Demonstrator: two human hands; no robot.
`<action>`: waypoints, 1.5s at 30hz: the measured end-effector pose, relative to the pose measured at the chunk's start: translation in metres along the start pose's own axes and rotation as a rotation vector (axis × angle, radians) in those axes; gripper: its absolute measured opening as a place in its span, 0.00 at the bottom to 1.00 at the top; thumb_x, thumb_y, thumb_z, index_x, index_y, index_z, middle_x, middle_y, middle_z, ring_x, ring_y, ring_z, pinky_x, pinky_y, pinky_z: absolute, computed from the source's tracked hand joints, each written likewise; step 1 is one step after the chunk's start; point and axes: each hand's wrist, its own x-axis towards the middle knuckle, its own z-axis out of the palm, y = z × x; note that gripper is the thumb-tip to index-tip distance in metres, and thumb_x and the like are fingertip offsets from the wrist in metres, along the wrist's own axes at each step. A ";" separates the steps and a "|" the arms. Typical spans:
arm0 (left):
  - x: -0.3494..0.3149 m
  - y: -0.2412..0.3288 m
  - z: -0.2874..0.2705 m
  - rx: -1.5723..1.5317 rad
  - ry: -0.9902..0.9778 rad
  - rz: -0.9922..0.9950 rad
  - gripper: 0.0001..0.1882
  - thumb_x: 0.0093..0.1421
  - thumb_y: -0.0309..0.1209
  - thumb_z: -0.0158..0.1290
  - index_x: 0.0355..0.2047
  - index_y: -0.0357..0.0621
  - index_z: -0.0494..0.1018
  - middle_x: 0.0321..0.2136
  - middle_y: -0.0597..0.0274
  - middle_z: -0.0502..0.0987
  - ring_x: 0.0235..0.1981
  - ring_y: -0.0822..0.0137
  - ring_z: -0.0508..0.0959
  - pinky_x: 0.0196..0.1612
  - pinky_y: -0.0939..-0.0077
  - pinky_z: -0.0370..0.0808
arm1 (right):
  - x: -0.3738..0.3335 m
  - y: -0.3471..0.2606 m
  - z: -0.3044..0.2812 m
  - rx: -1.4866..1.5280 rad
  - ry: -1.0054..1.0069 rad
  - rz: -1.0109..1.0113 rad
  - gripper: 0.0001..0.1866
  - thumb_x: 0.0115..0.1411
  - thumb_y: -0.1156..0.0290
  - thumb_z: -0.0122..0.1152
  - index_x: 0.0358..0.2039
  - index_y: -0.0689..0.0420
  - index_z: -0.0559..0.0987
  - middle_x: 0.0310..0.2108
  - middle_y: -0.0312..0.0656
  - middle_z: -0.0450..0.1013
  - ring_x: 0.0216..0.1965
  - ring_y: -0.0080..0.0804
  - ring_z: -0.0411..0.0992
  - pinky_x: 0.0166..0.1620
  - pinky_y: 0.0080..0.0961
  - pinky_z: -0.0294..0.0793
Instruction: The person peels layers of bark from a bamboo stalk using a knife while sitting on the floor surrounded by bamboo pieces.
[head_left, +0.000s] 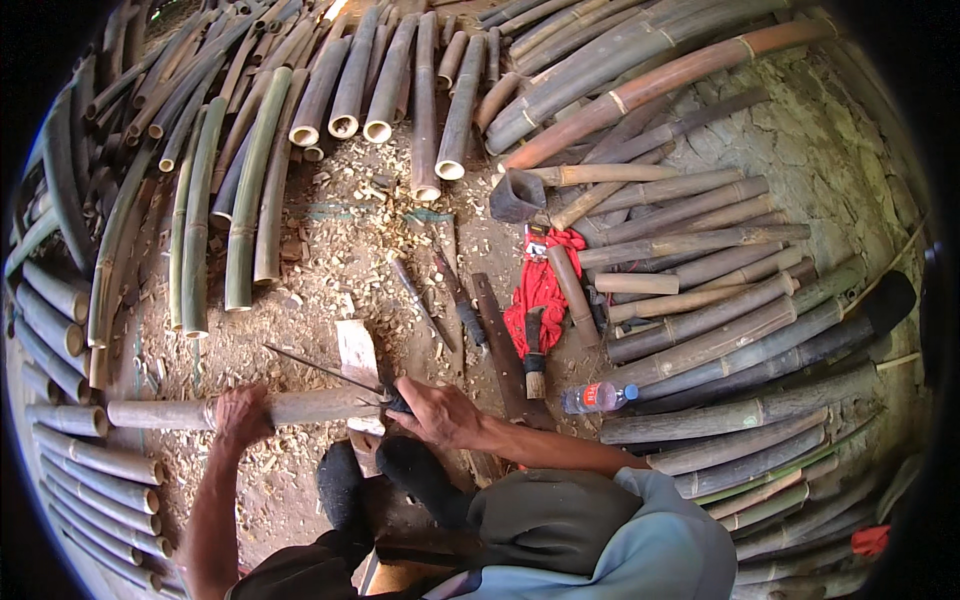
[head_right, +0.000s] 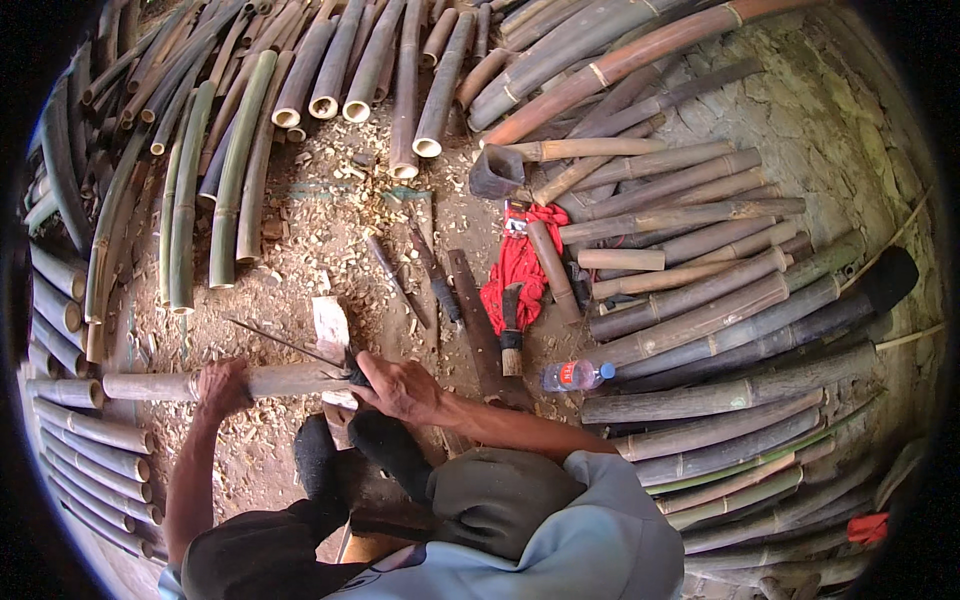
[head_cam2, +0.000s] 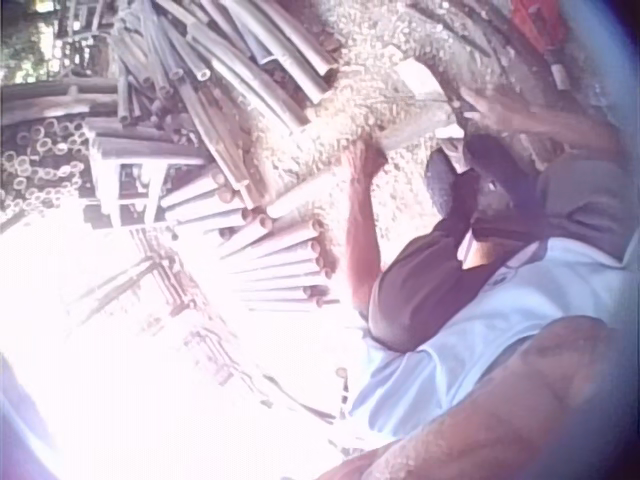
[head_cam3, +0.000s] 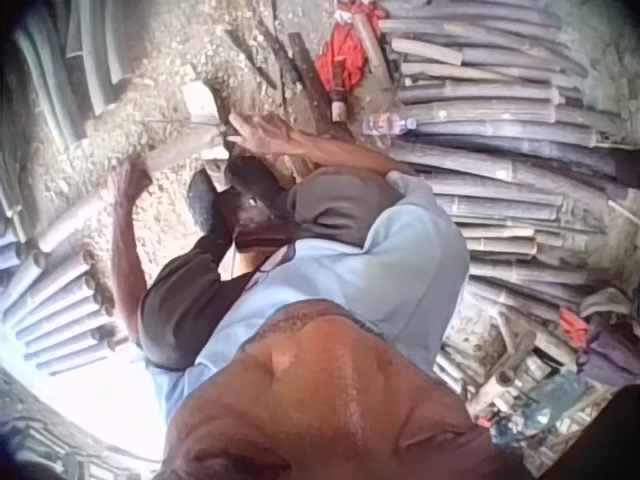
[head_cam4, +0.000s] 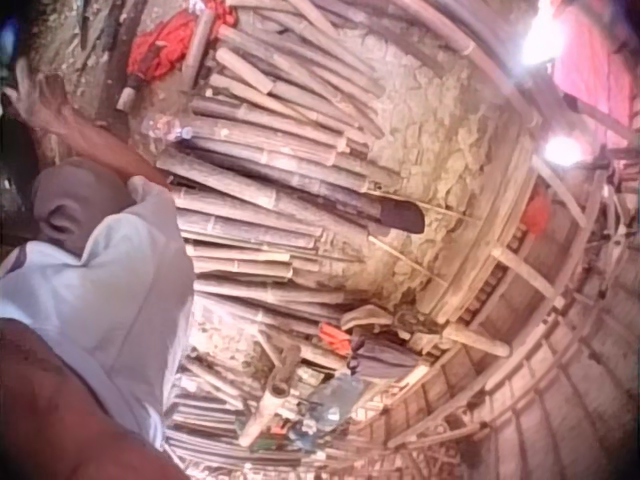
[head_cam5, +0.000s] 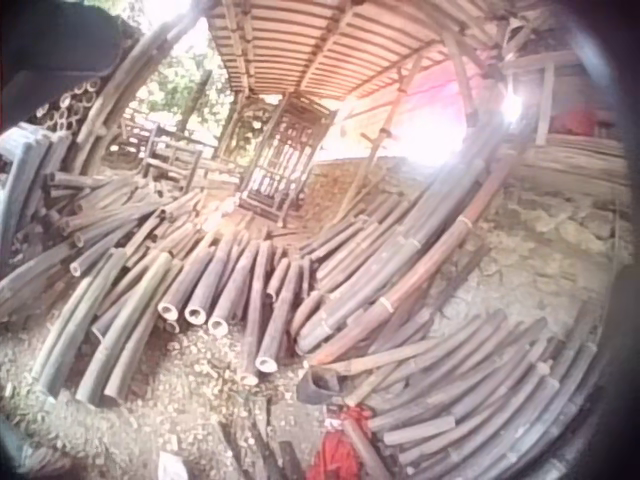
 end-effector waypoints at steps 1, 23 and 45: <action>-0.002 0.002 0.006 0.005 0.042 0.004 0.18 0.37 0.31 0.69 0.29 0.48 0.75 0.30 0.56 0.81 0.35 0.52 0.83 0.38 0.55 0.79 | -0.004 0.017 0.016 -0.087 -0.130 0.077 0.19 0.67 0.59 0.57 0.43 0.62 0.65 0.30 0.59 0.76 0.33 0.61 0.78 0.32 0.52 0.78; -0.009 0.017 -0.020 0.123 -0.039 -0.019 0.17 0.44 0.35 0.67 0.34 0.47 0.76 0.30 0.55 0.82 0.36 0.56 0.83 0.40 0.59 0.80 | 0.029 -0.013 -0.011 0.148 -0.003 0.137 0.20 0.68 0.56 0.57 0.47 0.59 0.68 0.31 0.59 0.77 0.32 0.63 0.78 0.33 0.54 0.75; -0.079 0.066 0.038 -1.584 0.813 -0.750 0.31 0.53 0.32 0.64 0.53 0.35 0.63 0.46 0.48 0.70 0.47 0.56 0.74 0.52 0.53 0.75 | 0.057 -0.013 0.045 -0.045 0.177 -0.183 0.36 0.58 0.59 0.67 0.62 0.65 0.67 0.53 0.57 0.65 0.53 0.50 0.67 0.56 0.53 0.65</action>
